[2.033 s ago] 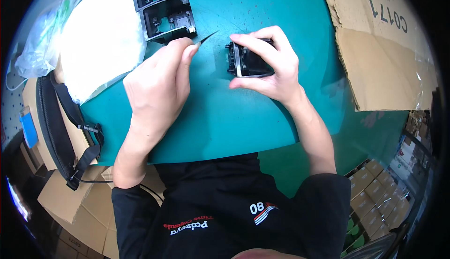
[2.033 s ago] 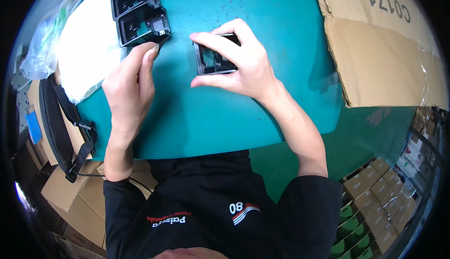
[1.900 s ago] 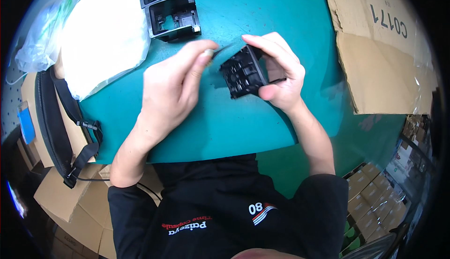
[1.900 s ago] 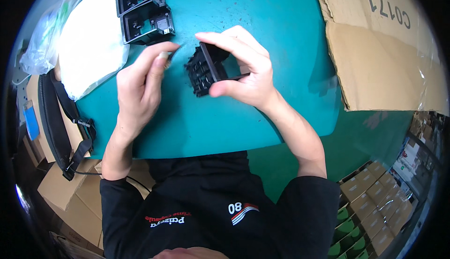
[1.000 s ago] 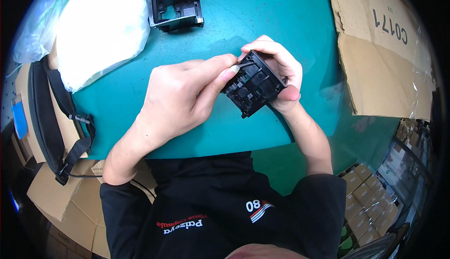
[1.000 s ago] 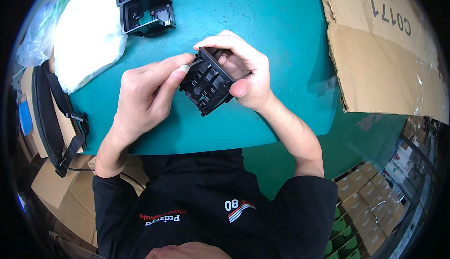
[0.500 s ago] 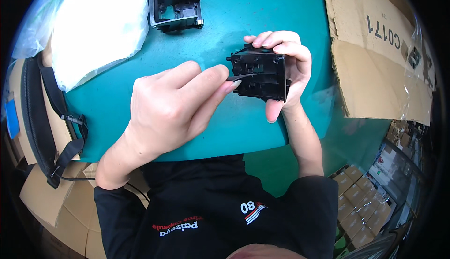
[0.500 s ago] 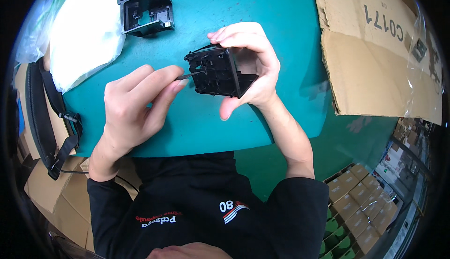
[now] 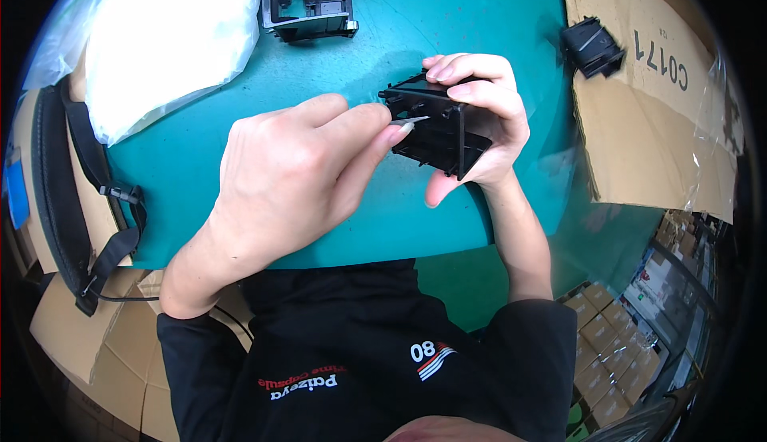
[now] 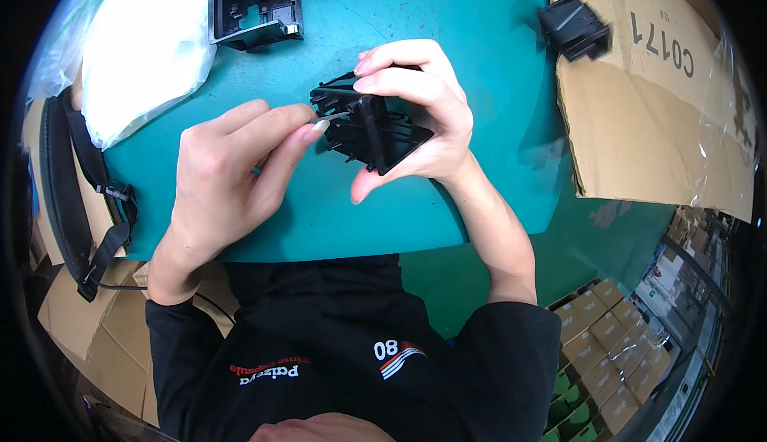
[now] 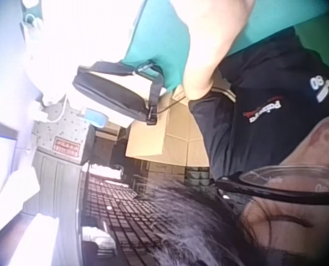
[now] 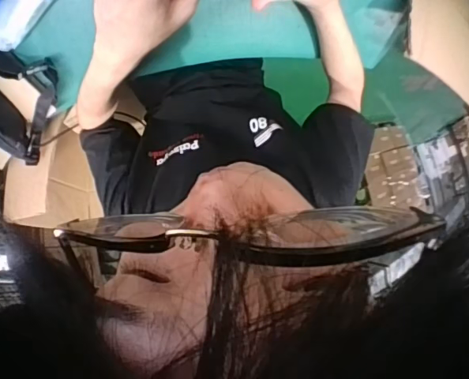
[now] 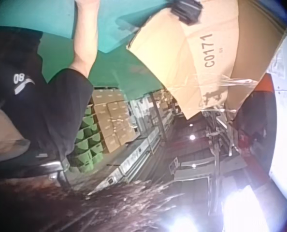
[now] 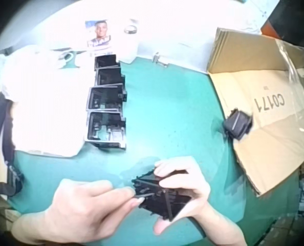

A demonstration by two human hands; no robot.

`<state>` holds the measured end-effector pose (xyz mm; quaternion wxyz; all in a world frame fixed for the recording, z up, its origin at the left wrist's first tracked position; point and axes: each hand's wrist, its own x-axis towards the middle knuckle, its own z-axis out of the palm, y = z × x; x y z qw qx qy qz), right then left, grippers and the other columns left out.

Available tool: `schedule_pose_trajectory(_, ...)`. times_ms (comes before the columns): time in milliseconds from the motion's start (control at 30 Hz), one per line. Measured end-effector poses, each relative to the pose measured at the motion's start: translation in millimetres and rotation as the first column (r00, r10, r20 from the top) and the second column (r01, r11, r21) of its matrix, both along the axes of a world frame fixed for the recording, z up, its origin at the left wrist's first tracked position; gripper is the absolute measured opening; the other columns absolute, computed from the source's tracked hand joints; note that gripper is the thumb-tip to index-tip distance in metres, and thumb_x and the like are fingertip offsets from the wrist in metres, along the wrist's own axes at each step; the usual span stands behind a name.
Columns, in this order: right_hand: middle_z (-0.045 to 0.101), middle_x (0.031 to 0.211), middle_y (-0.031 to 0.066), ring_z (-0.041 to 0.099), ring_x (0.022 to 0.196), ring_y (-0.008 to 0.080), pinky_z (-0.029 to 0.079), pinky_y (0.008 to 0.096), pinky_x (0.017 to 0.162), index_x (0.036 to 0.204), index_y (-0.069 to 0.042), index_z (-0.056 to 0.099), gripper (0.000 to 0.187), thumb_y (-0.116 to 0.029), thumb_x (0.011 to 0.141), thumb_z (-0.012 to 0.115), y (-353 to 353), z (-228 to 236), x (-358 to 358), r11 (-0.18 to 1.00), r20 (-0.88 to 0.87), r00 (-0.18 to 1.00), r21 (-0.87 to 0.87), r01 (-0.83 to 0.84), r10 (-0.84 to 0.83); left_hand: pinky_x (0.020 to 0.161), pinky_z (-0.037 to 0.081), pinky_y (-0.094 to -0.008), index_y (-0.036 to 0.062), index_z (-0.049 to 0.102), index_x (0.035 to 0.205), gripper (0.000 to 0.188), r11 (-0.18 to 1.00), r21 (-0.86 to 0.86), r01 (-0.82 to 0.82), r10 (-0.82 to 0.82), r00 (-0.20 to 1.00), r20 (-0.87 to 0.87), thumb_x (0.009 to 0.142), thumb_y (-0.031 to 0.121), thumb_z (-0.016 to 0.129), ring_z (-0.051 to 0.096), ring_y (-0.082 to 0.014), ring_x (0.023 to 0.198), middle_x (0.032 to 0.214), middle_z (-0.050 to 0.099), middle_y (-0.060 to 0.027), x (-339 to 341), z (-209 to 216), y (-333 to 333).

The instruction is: The person uses a small metal pry tool to separate the halves of several black plastic electronic housings on a green workbench. After separating the components, the person places them into clear plastic bags for storage.

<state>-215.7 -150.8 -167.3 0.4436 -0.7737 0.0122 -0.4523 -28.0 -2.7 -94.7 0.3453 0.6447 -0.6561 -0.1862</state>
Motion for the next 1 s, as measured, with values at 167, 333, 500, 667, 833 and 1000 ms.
schedule_pose_trajectory(167, 0.065, 0.116, 0.0164, 0.067, 0.103, 0.0280, 0.058, 0.0390, 0.088, 0.117, -0.002, 0.068, 0.090, -0.053, 0.050, 0.098, 1.4, 3.1, -1.0, 0.998, -0.021, 1.000, -0.050, 0.022, -0.023, 0.047, 0.037, -0.0330, 0.0042, 0.074, 0.095, 0.006, 1.000, -0.004, 0.017, -0.017, 0.999, -0.050, 0.089, 0.005, 0.077, 0.049, -0.0199, 0.048, 0.062, 0.052, -0.0071, -0.7, 0.1, -0.4)
schedule_pose_trajectory(333, 0.065, 0.115, 0.0158, 0.066, 0.102, 0.0281, 0.058, 0.0378, 0.087, 0.118, -0.003, 0.068, 0.088, -0.051, 0.051, 0.099, -0.3, 6.1, -1.5, 0.996, -0.056, 0.998, -0.084, 0.023, -0.028, 0.047, 0.038, -0.0325, 0.0026, 0.074, 0.094, 0.006, 0.999, 0.023, 0.035, -0.032, 0.993, -0.114, 0.089, 0.004, 0.076, 0.051, -0.0208, 0.049, 0.063, 0.055, -0.0087, 0.7, 2.5, -0.5)
schedule_pose_trajectory(500, 0.065, 0.116, 0.0154, 0.066, 0.103, 0.0283, 0.057, 0.0377, 0.086, 0.117, -0.004, 0.069, 0.086, -0.051, 0.052, 0.099, 0.6, 5.2, -1.7, 0.996, -0.062, 0.998, -0.089, 0.028, -0.033, 0.048, 0.040, -0.0332, 0.0013, 0.074, 0.096, 0.007, 0.998, 0.010, 0.061, -0.058, 0.985, -0.162, 0.090, 0.003, 0.075, 0.054, -0.0224, 0.050, 0.065, 0.058, -0.0102, 1.1, 1.2, -1.5)
schedule_pose_trajectory(667, 0.066, 0.111, 0.0129, 0.065, 0.101, 0.0276, 0.057, 0.0387, 0.086, 0.116, -0.003, 0.070, 0.082, -0.051, 0.055, 0.098, 0.0, 9.6, -2.8, 0.993, -0.095, 0.995, -0.117, 0.009, -0.020, 0.049, 0.043, -0.0340, 0.0070, 0.072, 0.098, 0.016, 0.994, 0.027, 0.104, -0.107, 0.981, 0.160, 0.084, 0.006, 0.077, 0.057, -0.0207, 0.055, 0.069, 0.054, -0.0058, 2.8, 4.3, 3.3)
schedule_pose_trajectory(833, 0.066, 0.104, 0.0092, 0.065, 0.098, 0.0270, 0.057, 0.0394, 0.086, 0.112, -0.003, 0.073, 0.075, -0.048, 0.057, 0.097, 3.1, 12.6, -0.9, 0.980, -0.148, 0.987, -0.194, 0.033, -0.062, 0.052, 0.045, -0.0321, 0.0142, 0.069, 0.097, 0.023, 0.995, -0.056, 0.085, -0.046, 0.865, 0.499, 0.075, 0.010, 0.076, 0.054, -0.0162, 0.061, 0.072, 0.045, -0.0013, -0.1, -1.3, 3.9)
schedule_pose_trajectory(1000, 0.067, 0.104, 0.0092, 0.066, 0.098, 0.0279, 0.057, 0.0400, 0.086, 0.112, -0.003, 0.073, 0.075, -0.048, 0.057, 0.097, 5.0, 14.3, -1.4, 0.969, -0.138, 0.986, -0.241, 0.055, -0.090, 0.056, 0.045, -0.0317, 0.0148, 0.069, 0.095, 0.021, 0.996, -0.067, 0.057, -0.013, 0.849, 0.529, 0.076, 0.012, 0.076, 0.054, -0.0152, 0.066, 0.075, 0.044, -0.0009, -1.2, -3.9, 4.5)
